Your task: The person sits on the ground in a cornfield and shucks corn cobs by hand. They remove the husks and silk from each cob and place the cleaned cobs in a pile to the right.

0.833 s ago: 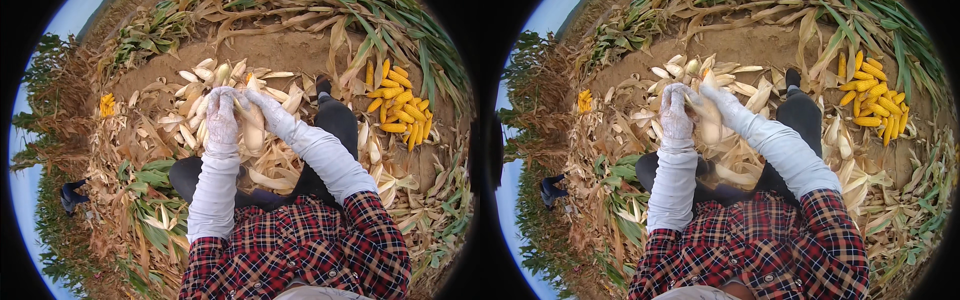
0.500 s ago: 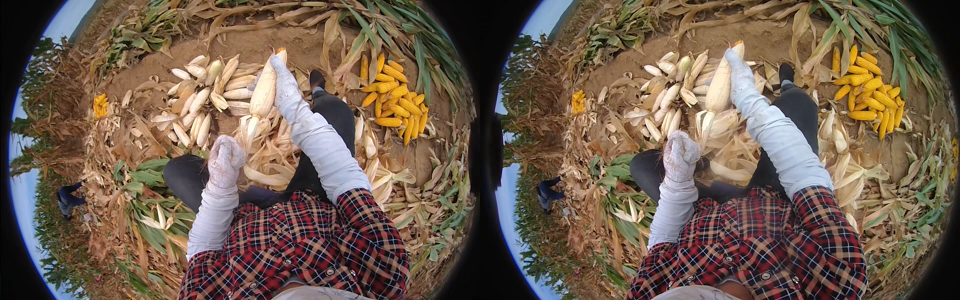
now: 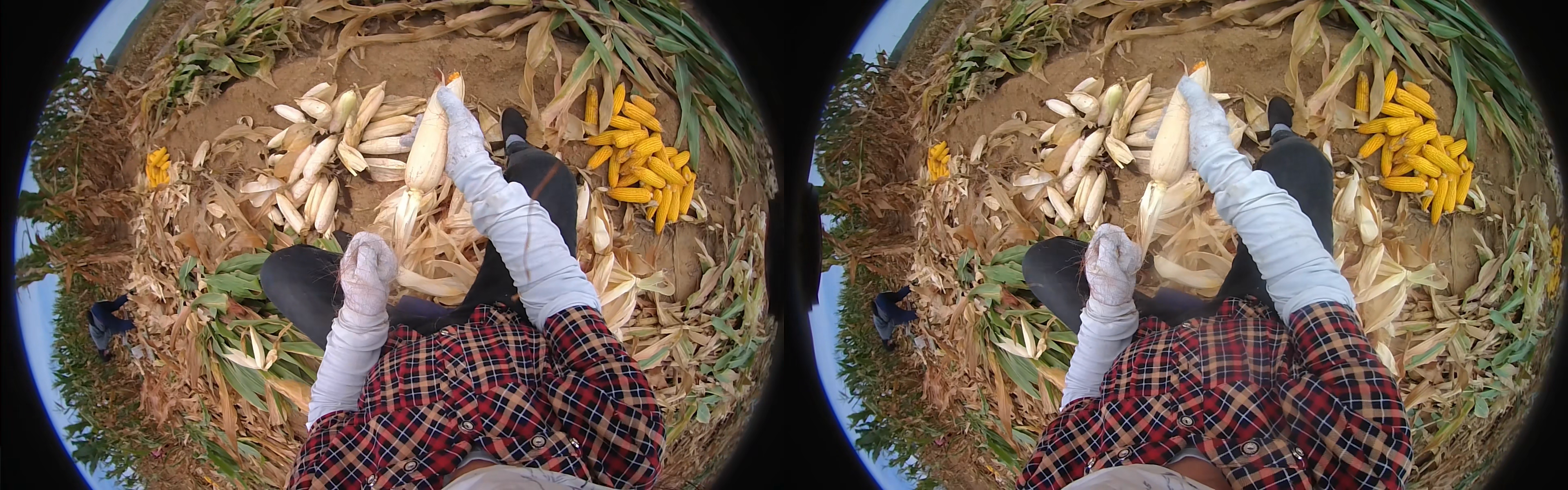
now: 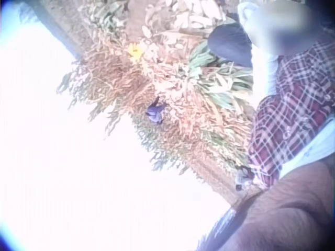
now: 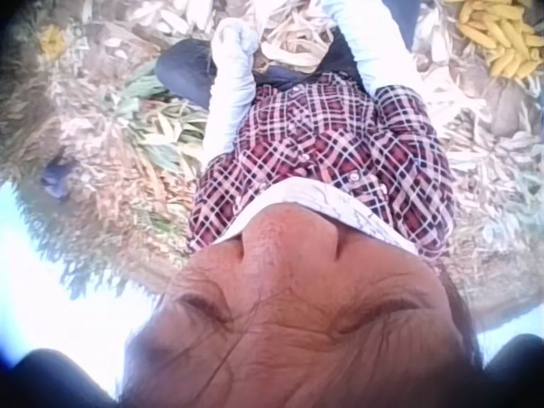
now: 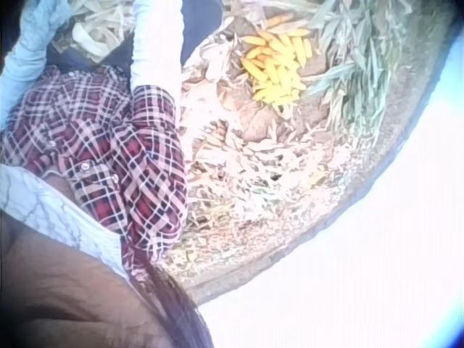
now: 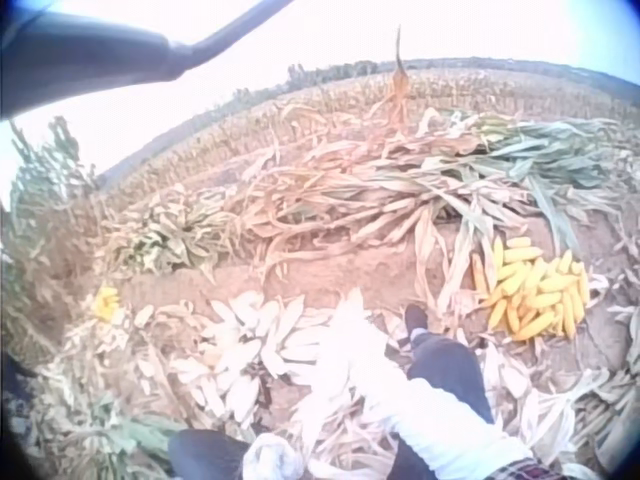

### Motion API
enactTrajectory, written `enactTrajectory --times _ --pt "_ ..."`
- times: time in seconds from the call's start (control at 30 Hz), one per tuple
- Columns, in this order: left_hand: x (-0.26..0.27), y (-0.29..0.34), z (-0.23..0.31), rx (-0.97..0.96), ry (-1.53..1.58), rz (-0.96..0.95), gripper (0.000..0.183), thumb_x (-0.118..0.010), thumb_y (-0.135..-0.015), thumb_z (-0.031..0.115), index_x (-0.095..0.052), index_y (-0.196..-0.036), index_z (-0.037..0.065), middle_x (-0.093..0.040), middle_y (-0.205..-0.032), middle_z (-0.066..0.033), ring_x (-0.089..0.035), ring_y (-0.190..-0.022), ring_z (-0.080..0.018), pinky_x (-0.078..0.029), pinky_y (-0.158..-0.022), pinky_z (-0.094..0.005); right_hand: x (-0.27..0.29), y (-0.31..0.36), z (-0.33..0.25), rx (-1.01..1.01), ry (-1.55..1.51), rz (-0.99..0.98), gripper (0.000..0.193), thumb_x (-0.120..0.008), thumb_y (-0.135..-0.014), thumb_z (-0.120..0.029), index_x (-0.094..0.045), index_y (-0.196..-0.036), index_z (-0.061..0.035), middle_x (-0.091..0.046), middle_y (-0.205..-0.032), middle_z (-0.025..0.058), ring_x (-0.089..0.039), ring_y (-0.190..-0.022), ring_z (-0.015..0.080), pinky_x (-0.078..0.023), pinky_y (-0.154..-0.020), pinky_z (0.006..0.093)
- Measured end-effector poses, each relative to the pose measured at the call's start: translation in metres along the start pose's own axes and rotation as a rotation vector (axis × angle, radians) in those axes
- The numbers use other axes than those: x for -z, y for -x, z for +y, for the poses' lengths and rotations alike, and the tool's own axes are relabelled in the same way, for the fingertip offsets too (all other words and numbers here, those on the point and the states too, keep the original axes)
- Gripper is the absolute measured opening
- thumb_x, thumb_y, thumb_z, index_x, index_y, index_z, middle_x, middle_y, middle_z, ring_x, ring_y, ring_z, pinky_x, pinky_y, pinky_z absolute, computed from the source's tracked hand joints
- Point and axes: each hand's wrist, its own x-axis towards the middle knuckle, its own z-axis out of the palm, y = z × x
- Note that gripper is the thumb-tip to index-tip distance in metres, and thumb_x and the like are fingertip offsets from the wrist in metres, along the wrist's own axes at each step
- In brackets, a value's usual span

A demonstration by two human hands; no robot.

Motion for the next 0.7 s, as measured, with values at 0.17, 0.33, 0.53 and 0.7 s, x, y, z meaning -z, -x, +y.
enactTrajectory --times 0.17,0.33,0.53,0.7 --pt "0.011 -0.026 0.014 0.141 -0.889 0.022 0.026 -0.071 -0.098 0.026 -0.062 -0.111 0.005 -0.063 -0.085 -0.0033 -0.063 -0.075 -0.0181 -0.053 -0.069 -0.0315 -0.004 0.004 -0.012 0.142 0.151 -0.044 0.047 -0.070 -0.096 -0.038 -0.053 -0.121 -0.0024 -0.064 -0.091 0.0153 -0.070 -0.072 0.0304 -0.065 -0.065 0.0504" --pt "-0.006 -0.052 0.018 -0.433 -1.368 -0.010 0.055 -0.087 -0.080 0.021 -0.059 -0.124 0.002 -0.062 -0.123 -0.0161 -0.064 -0.110 -0.0313 -0.051 -0.098 -0.0422 -0.024 0.034 -0.018 0.285 0.356 -0.024 0.051 -0.079 -0.089 -0.036 -0.061 -0.124 -0.0036 -0.067 -0.103 0.0081 -0.065 -0.086 0.0178 -0.056 -0.073 0.0341" --pt "-0.053 -0.096 -0.013 -0.106 -1.574 -0.078 0.073 -0.083 -0.079 0.042 -0.055 -0.135 0.004 -0.070 -0.114 -0.0224 -0.067 -0.112 -0.0390 -0.052 -0.096 -0.0465 -0.033 0.044 -0.010 0.360 0.545 -0.075 0.055 -0.080 -0.087 -0.032 -0.059 -0.128 -0.0020 -0.068 -0.111 0.0094 -0.065 -0.097 0.0166 -0.054 -0.088 0.0323" --pt "-0.035 -0.108 -0.048 0.138 -1.170 -0.008 0.053 -0.073 -0.088 0.037 -0.059 -0.127 0.004 -0.073 -0.110 -0.0228 -0.070 -0.106 -0.0394 -0.052 -0.094 -0.0464 -0.023 0.033 -0.003 0.309 0.458 -0.183 0.056 -0.077 -0.092 -0.034 -0.056 -0.134 -0.0029 -0.068 -0.114 0.0091 -0.065 -0.100 0.0155 -0.054 -0.087 0.0300"
